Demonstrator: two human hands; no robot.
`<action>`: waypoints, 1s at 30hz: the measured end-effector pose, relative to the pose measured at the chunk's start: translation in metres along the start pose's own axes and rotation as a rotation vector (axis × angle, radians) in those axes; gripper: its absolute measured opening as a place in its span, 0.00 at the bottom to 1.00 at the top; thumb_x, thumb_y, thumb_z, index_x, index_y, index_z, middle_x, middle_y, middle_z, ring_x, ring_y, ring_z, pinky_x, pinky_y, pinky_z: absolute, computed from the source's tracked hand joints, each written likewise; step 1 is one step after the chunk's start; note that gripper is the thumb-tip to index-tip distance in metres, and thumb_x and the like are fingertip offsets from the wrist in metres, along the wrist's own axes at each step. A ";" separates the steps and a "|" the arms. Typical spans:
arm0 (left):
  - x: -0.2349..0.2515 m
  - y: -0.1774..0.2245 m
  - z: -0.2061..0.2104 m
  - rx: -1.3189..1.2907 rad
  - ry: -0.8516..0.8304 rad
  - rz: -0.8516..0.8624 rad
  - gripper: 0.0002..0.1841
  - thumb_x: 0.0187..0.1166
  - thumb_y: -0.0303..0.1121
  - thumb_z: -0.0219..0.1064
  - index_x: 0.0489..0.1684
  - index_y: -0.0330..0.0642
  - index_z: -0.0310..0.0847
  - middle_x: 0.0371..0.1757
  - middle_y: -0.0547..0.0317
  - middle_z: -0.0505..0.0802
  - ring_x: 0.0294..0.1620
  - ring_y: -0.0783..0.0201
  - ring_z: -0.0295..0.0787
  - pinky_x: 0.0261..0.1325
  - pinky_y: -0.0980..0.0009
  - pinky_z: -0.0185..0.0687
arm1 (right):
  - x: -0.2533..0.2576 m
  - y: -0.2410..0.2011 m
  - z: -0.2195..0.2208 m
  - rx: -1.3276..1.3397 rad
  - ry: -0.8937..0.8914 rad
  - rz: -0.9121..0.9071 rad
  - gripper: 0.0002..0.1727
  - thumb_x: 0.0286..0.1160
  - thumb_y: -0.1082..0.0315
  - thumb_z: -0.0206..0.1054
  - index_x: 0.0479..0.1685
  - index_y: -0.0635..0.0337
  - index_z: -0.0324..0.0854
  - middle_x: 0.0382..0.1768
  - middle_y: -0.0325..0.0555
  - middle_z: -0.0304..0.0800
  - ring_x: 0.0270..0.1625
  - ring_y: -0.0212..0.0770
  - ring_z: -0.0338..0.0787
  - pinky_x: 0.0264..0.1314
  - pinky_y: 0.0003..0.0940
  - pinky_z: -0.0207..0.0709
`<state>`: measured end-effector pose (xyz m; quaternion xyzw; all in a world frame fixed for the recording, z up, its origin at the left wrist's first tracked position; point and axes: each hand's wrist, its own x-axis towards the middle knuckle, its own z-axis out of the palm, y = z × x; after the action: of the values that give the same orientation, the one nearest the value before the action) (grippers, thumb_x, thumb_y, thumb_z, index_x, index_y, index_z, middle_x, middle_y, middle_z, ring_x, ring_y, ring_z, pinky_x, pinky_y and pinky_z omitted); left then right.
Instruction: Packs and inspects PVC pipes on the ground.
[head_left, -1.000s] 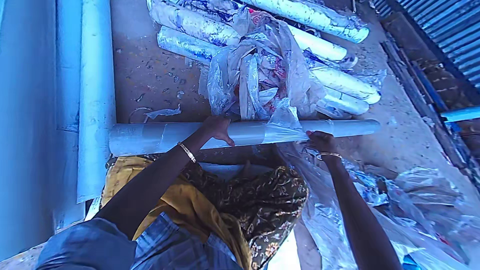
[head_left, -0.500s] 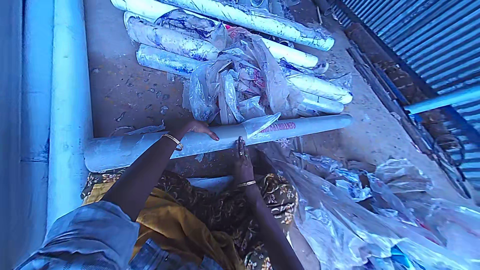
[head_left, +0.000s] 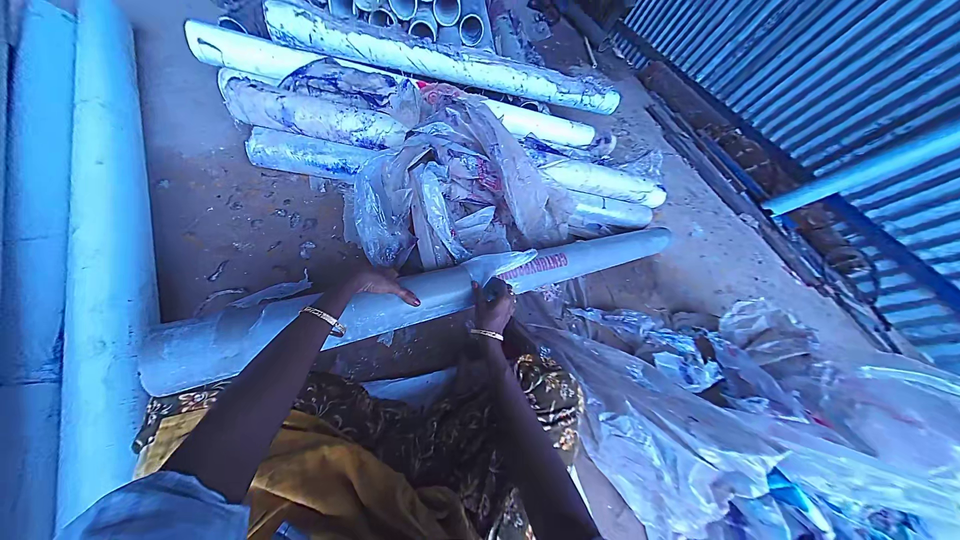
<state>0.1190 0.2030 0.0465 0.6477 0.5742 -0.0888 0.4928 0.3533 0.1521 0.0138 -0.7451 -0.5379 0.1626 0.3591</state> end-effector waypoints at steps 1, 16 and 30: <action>-0.005 0.004 0.000 -0.002 0.005 -0.011 0.41 0.79 0.52 0.72 0.80 0.25 0.68 0.78 0.28 0.77 0.83 0.38 0.70 0.84 0.41 0.57 | 0.000 -0.003 0.002 -0.041 -0.012 -0.037 0.18 0.77 0.65 0.72 0.52 0.76 0.88 0.53 0.72 0.90 0.64 0.70 0.85 0.71 0.68 0.66; -0.013 0.010 0.023 0.175 0.120 0.040 0.50 0.68 0.61 0.78 0.82 0.30 0.68 0.76 0.32 0.81 0.80 0.38 0.75 0.81 0.38 0.64 | 0.092 -0.003 -0.023 -0.157 -0.190 -0.032 0.18 0.86 0.64 0.66 0.53 0.77 0.84 0.53 0.74 0.89 0.62 0.71 0.87 0.71 0.66 0.71; -0.068 0.057 0.069 0.363 0.220 -0.081 0.56 0.64 0.61 0.81 0.87 0.31 0.59 0.77 0.27 0.77 0.79 0.33 0.73 0.79 0.37 0.64 | 0.053 0.001 -0.065 0.158 -0.560 -0.098 0.20 0.79 0.75 0.65 0.66 0.79 0.76 0.55 0.68 0.87 0.58 0.50 0.86 0.66 0.46 0.75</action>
<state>0.1756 0.1162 0.0889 0.7079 0.6248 -0.1392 0.2985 0.4147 0.1773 0.0655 -0.6142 -0.6370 0.3859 0.2609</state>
